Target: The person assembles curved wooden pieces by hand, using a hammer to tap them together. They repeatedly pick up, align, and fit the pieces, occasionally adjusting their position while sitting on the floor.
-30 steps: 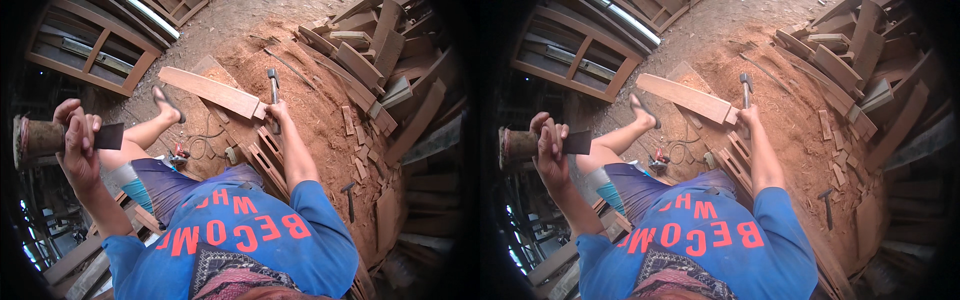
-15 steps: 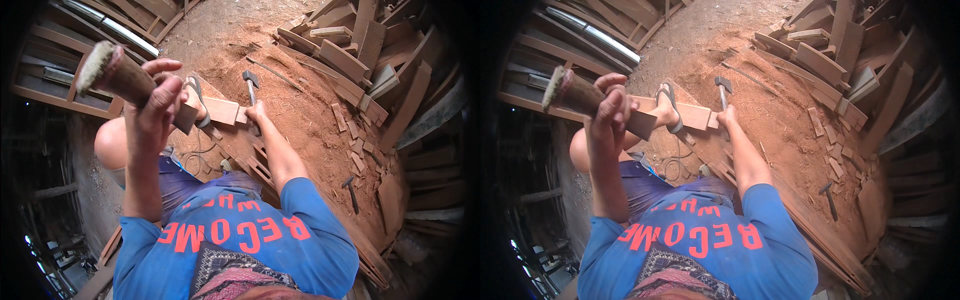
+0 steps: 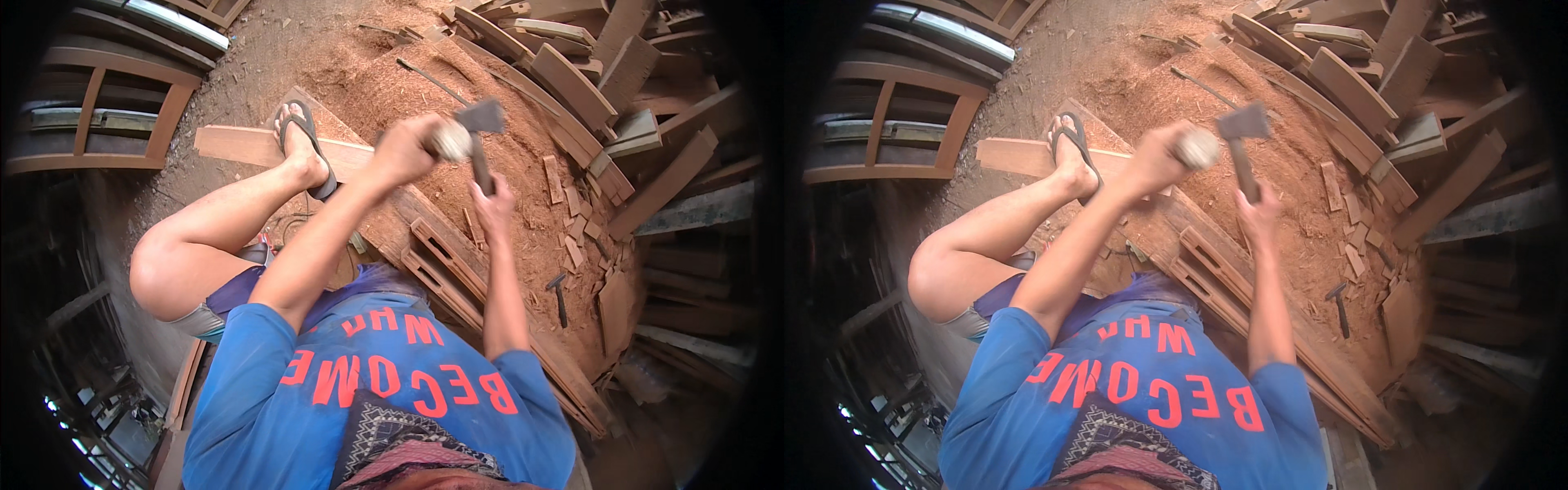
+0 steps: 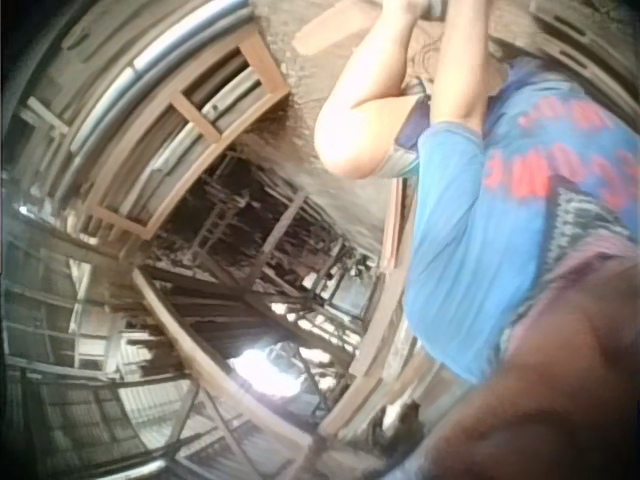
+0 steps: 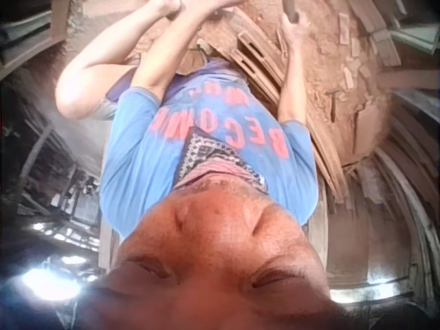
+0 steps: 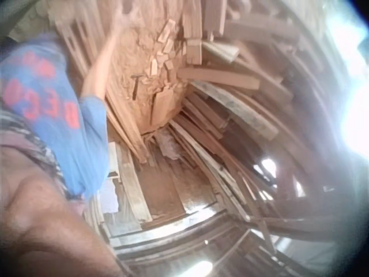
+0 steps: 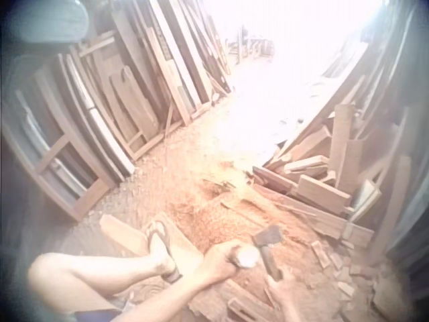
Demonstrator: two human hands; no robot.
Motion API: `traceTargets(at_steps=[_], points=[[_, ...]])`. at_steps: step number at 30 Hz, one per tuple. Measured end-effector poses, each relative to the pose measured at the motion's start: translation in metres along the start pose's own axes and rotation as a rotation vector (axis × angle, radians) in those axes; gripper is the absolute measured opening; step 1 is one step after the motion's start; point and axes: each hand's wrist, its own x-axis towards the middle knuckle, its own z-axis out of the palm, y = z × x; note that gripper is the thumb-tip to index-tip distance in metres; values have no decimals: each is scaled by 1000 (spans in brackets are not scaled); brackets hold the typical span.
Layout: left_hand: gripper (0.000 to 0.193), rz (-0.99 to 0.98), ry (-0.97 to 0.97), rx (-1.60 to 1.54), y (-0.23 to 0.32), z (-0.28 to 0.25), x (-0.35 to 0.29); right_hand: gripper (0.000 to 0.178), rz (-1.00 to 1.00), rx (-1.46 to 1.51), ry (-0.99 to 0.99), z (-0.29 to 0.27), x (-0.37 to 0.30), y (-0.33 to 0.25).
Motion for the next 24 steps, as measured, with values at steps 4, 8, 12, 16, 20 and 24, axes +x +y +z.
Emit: traceTargets(at_steps=[4,8,12,16,20,24], points=[[23,183,-140,113,-19,71,-13,32,335,402,-190,-72,-21,-6],[22,224,-112,204,-40,99,-23,23,466,511,-17,-106,-31,0],[25,181,-123,290,-62,100,-27,26,512,595,101,-103,-39,28],[27,166,-122,287,-84,109,-33,30,590,654,148,-99,-41,31],[27,164,-123,294,-87,114,-34,27,505,639,173,-99,-43,30],[26,124,-130,341,-93,119,-30,22,367,491,218,-111,-44,23]])
